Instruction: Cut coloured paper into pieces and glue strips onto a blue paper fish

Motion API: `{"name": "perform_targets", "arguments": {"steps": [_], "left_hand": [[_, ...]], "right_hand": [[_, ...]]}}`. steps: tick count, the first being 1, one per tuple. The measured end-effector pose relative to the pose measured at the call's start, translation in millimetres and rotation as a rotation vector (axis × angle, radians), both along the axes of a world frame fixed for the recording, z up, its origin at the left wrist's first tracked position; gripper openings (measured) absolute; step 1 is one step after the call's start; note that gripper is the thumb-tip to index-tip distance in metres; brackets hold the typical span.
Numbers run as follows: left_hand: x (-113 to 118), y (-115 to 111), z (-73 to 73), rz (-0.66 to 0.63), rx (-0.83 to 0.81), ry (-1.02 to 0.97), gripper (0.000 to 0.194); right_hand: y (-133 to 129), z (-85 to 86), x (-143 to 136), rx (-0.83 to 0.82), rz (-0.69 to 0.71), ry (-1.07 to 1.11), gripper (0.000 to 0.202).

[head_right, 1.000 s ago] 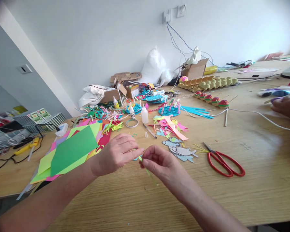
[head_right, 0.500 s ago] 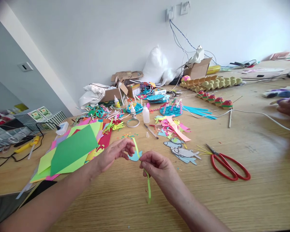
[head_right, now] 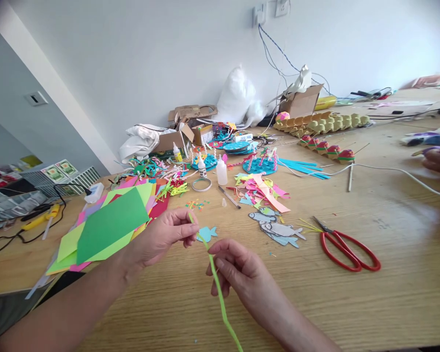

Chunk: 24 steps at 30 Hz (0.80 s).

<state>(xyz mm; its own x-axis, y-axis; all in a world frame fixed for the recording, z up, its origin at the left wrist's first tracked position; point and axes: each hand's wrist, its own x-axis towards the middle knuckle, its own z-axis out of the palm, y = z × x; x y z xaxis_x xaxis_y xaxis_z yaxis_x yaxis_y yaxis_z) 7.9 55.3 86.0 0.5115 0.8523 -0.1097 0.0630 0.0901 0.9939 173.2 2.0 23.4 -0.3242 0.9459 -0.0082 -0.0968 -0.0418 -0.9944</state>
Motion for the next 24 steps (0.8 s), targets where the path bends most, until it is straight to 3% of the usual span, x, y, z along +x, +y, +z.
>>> {"name": "perform_targets", "arguments": {"steps": [2,4,7,9,12,14,16,18,20,24], "left_hand": [[-1,-9,10.5,-0.026,-0.062,-0.049,0.016],[0,-16,19.0,-0.066,-0.125,-0.084,0.015],[0,-16,26.2,-0.089,-0.156,-0.113,0.014],[-3,-11,28.9,-0.050,-0.120,-0.122,0.013],[-10,-8,35.0,0.000,-0.069,-0.132,0.011],[-14,-16,42.2,-0.053,-0.067,-0.133,0.011],[-14,-29,50.4,-0.156,-0.095,-0.137,0.011],[-11,-40,56.2,-0.227,-0.144,-0.150,0.010],[-6,-44,56.2,-0.239,-0.170,-0.152,0.009],[4,-28,36.7,-0.177,-0.157,-0.124,0.010]], "right_hand": [[-2,-3.1,3,0.183,-0.099,-0.133,0.016],[-4,-2.5,5,0.474,-0.204,-0.299,0.019],[-13,7.8,11,0.814,-0.107,-0.422,0.027],[-20,16.4,16,0.834,-0.037,-0.414,0.026],[-26,20.5,26,0.658,0.027,-0.247,0.022],[-23,15.4,30,0.512,0.051,-0.144,0.029],[-17,8.0,31,0.462,-0.052,-0.150,0.020],[-11,3.3,29,0.553,-0.233,-0.241,0.012],[-9,5.0,25,0.769,-0.335,-0.362,0.026],[-12,21.4,14,1.241,-0.224,-0.669,0.030]]}}
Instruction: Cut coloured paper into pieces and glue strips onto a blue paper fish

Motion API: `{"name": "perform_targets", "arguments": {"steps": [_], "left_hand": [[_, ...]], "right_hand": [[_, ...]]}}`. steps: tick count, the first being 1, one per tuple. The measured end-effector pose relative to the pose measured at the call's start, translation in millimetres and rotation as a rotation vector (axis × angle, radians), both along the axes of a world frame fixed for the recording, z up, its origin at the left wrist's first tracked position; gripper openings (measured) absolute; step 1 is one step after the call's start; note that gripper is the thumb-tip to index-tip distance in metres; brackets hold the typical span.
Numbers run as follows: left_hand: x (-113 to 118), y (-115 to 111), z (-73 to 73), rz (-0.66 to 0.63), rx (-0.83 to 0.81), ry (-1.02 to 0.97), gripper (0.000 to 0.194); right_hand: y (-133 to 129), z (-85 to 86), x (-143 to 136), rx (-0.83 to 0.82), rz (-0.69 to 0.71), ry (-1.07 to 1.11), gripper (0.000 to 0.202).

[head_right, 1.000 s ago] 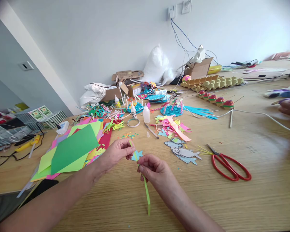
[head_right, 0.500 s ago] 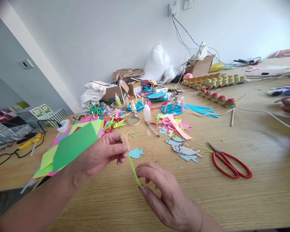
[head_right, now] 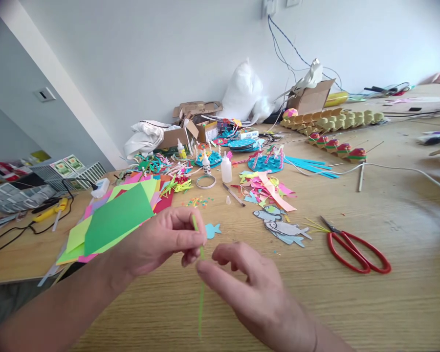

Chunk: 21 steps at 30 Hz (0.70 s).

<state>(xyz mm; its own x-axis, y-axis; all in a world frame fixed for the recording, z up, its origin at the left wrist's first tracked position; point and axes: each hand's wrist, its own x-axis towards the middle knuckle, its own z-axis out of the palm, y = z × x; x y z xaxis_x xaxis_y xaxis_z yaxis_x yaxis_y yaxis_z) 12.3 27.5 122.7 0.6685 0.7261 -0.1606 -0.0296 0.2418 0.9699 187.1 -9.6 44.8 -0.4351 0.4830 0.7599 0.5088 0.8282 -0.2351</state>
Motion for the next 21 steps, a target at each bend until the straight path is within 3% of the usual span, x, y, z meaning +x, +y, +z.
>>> {"name": "perform_targets", "arguments": {"steps": [3,7,21], "left_hand": [[3,17,-20.7,0.041,-0.026,0.045,0.013],[1,29,-40.1,0.057,-0.047,0.111,0.016],[-8,59,-73.5,0.070,0.049,0.323,0.025]], "right_hand": [[2,6.0,-6,0.113,-0.023,-0.127,0.026],[11,-3.6,-8,0.105,-0.061,-0.216,0.023],[34,-27.0,-15,-0.047,-0.079,-0.498,0.029]]}}
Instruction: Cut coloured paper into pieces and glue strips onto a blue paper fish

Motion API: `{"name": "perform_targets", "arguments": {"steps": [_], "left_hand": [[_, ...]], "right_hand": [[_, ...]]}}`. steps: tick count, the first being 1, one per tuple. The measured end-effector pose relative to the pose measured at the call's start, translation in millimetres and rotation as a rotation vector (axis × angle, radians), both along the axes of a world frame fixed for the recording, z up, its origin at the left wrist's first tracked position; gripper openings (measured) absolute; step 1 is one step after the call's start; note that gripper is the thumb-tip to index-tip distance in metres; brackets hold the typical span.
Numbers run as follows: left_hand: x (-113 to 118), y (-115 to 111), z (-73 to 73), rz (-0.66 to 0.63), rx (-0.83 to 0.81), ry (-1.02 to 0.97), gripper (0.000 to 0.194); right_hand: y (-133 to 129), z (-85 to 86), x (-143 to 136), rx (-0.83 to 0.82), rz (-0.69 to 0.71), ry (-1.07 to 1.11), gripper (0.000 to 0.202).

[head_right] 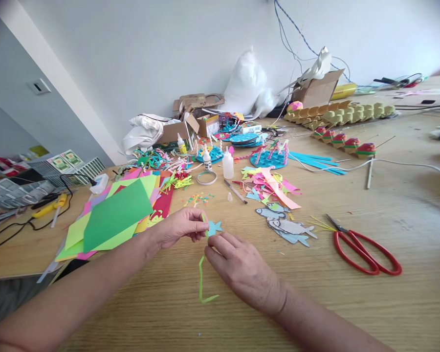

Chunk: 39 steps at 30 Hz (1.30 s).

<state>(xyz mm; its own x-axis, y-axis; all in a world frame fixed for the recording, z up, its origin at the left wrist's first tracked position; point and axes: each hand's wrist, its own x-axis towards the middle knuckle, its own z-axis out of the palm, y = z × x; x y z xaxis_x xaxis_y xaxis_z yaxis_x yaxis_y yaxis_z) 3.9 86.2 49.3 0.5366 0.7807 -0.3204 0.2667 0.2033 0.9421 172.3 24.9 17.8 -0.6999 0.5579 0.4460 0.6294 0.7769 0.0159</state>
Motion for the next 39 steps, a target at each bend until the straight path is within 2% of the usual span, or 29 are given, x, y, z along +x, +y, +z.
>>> {"name": "perform_targets", "arguments": {"steps": [3,6,10,13,16,20,25,30,39], "left_hand": [[-2,2,-6.3,-0.004,0.056,0.039,0.022],[-5,1,-5.7,-0.030,0.076,0.045,0.021],[-11,-7,10.3,-0.087,0.043,0.023,0.024],[-15,-13,24.7,-0.098,0.033,0.019,0.025],[-17,-14,28.2,-0.089,0.050,0.034,0.022],[-18,-5,10.5,-0.015,0.088,0.032,0.021],[-17,10,-14.4,0.028,0.148,0.098,0.017],[-15,22,-25.0,0.019,0.285,0.224,0.013],[-16,42,-47.1,0.014,0.442,0.343,0.006]], "right_hand": [[0,-0.7,-3,-0.035,0.043,-0.037,0.029],[-6,6.9,-5,-0.096,0.075,-0.014,0.028],[-21,27.3,-6,-0.133,0.115,0.082,0.031],[-32,40.9,-6,-0.084,0.162,0.144,0.035],[-38,42.8,-7,-0.029,0.174,0.166,0.035],[-32,24.5,-11,-0.045,0.133,0.136,0.032],[-13,1.9,-18,-0.137,0.072,-0.017,0.012],[-2,-4.6,-23,-0.180,0.038,-0.125,0.005],[10,-18.2,-28,-0.159,-0.017,-0.126,0.011]]}}
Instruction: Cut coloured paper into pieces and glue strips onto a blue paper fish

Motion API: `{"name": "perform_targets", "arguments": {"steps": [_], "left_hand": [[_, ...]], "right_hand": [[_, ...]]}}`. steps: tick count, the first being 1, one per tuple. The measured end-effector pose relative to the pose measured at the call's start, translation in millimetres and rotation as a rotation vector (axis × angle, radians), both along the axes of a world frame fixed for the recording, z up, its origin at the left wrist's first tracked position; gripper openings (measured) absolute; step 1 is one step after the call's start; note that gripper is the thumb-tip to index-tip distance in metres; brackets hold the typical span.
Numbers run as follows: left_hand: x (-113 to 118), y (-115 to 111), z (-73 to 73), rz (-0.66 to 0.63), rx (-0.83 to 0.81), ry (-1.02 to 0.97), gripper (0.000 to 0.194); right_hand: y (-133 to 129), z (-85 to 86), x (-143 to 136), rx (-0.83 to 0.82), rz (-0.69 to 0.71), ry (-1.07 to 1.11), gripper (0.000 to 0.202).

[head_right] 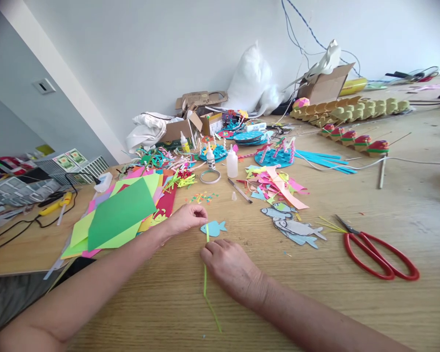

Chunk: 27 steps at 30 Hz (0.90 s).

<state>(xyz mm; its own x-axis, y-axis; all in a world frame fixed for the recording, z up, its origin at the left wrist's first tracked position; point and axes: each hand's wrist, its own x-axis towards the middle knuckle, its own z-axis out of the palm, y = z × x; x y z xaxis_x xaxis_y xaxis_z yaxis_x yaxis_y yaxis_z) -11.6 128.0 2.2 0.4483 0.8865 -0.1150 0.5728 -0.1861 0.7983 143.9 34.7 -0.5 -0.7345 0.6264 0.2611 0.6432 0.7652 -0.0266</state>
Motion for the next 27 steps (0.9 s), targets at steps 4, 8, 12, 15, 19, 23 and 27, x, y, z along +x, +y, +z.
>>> {"name": "perform_targets", "arguments": {"steps": [4,8,12,15,19,23,27], "left_hand": [[-0.1,5.2,-6.6,-0.019,0.045,0.050,0.007],[-0.7,6.9,-10.2,-0.022,0.071,0.089,0.008],[-0.6,8.2,-11.3,-0.028,0.081,0.116,0.009],[0.3,9.1,-11.3,-0.029,0.087,0.130,0.008],[1.4,9.6,-11.1,-0.026,0.096,0.146,0.008],[1.9,9.7,-10.8,-0.024,0.103,0.162,0.008],[2.4,9.4,-10.0,-0.019,0.111,0.181,0.008]], "right_hand": [[2.8,-2.9,-0.3,-0.010,-0.009,-0.006,0.011],[2.3,-4.3,-1.0,-0.008,-0.016,0.006,0.011],[1.3,-4.3,-2.7,-0.004,-0.015,0.020,0.012],[1.4,-4.0,-3.6,-0.016,-0.013,0.018,0.012],[1.5,-4.7,-3.5,-0.017,-0.017,0.003,0.011],[1.6,-6.2,-3.4,-0.026,-0.019,-0.001,0.009],[1.8,-7.0,-4.0,-0.030,-0.022,0.001,0.009]]}}
